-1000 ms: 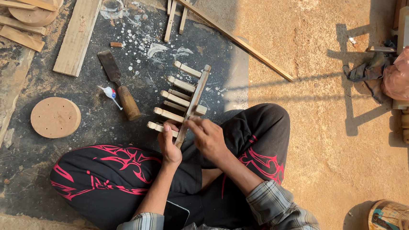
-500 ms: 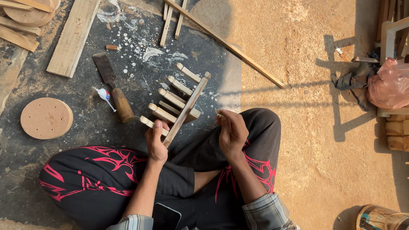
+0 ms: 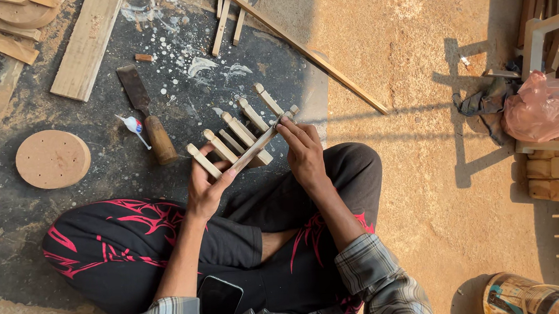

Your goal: The person sits on the floor of a woodworking shop and assembles a small wooden chair, fitting curved back slats and spindles into the seat frame by hand, pressing joints together and turning the piece to work on different sides. They repeatedly align and seat the components, then hold the assembled chair and work on its edges with a small hand tool.

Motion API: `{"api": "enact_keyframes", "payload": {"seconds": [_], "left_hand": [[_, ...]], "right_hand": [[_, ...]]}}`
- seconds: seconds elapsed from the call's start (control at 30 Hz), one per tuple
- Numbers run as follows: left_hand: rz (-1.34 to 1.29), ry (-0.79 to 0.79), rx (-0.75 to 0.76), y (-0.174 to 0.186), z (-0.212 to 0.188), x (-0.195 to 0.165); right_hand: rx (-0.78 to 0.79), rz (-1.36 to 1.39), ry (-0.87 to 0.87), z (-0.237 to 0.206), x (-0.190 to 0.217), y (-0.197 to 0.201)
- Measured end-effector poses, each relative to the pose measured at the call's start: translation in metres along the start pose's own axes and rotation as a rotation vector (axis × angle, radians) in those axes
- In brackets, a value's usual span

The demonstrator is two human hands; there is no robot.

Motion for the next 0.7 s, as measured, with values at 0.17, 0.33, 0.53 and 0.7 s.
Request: {"api": "enact_keyframes", "payload": {"seconds": [0.17,0.33,0.53,0.7], "left_hand": [[-0.038,-0.03,-0.021,-0.001,0.003,-0.002],[0.066,-0.061,-0.013,-0.014,0.005,-0.004],[0.073,-0.028,-0.022,-0.016,0.008,-0.003],[0.068,-0.018,-0.06,-0.023,0.004,-0.001]], "right_hand": [[0.16,0.123,0.164,0.002,0.008,-0.004],[0.043,0.092,0.057,0.011,-0.009,0.004],[0.07,0.125,0.061,0.004,-0.018,-0.003],[0.195,0.271,0.162,0.0,-0.025,-0.007]]}}
Point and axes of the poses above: each hand's wrist, its own z-axis towards the middle knuckle, its own y-axis out of the back of the hand, x = y × z, the point moved 5 cm from there along z, towards the middle knuckle, and after that the axes turned 7 degrees about -x, right-handed, at the moved point
